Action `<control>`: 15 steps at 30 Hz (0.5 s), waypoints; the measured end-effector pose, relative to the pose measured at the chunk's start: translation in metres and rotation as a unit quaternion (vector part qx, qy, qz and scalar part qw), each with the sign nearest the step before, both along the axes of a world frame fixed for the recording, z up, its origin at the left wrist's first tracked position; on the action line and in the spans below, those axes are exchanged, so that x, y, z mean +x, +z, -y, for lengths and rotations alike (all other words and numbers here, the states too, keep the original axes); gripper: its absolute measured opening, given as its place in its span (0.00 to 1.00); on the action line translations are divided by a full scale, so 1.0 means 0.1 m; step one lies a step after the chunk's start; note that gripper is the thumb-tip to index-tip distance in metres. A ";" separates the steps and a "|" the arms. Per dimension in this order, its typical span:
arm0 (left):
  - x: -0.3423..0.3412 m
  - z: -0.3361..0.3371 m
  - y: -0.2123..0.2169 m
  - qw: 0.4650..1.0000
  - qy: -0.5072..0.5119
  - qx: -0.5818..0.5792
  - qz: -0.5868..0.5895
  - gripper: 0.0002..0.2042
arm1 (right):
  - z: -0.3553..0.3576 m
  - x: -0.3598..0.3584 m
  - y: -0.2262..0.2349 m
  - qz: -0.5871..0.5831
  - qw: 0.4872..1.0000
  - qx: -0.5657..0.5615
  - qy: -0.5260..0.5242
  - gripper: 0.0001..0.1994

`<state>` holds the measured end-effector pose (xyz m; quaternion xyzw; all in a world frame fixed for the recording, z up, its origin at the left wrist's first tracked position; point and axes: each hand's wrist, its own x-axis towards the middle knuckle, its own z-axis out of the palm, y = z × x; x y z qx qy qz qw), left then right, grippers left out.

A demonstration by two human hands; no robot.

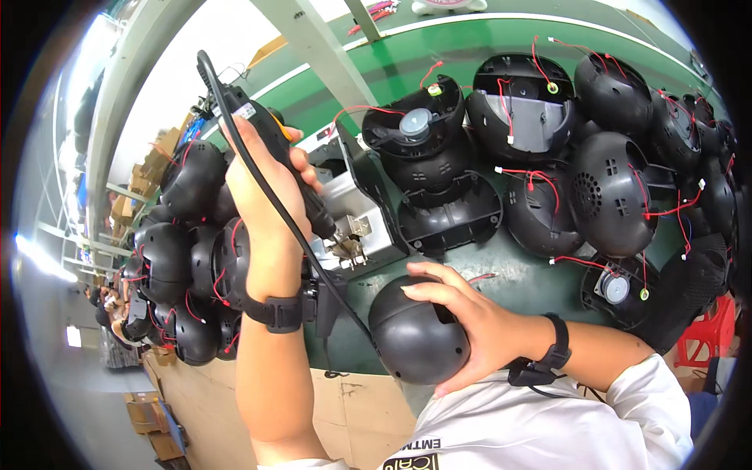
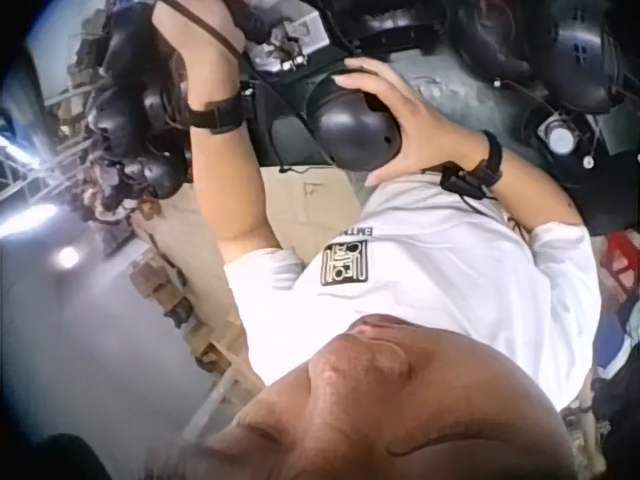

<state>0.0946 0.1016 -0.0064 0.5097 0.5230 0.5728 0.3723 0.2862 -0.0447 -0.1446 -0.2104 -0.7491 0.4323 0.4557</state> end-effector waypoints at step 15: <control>-0.15 -0.10 0.06 0.994 -0.024 -0.103 0.015 0.38 | 0.01 -0.03 -0.01 -0.025 1.000 0.010 0.004 0.62</control>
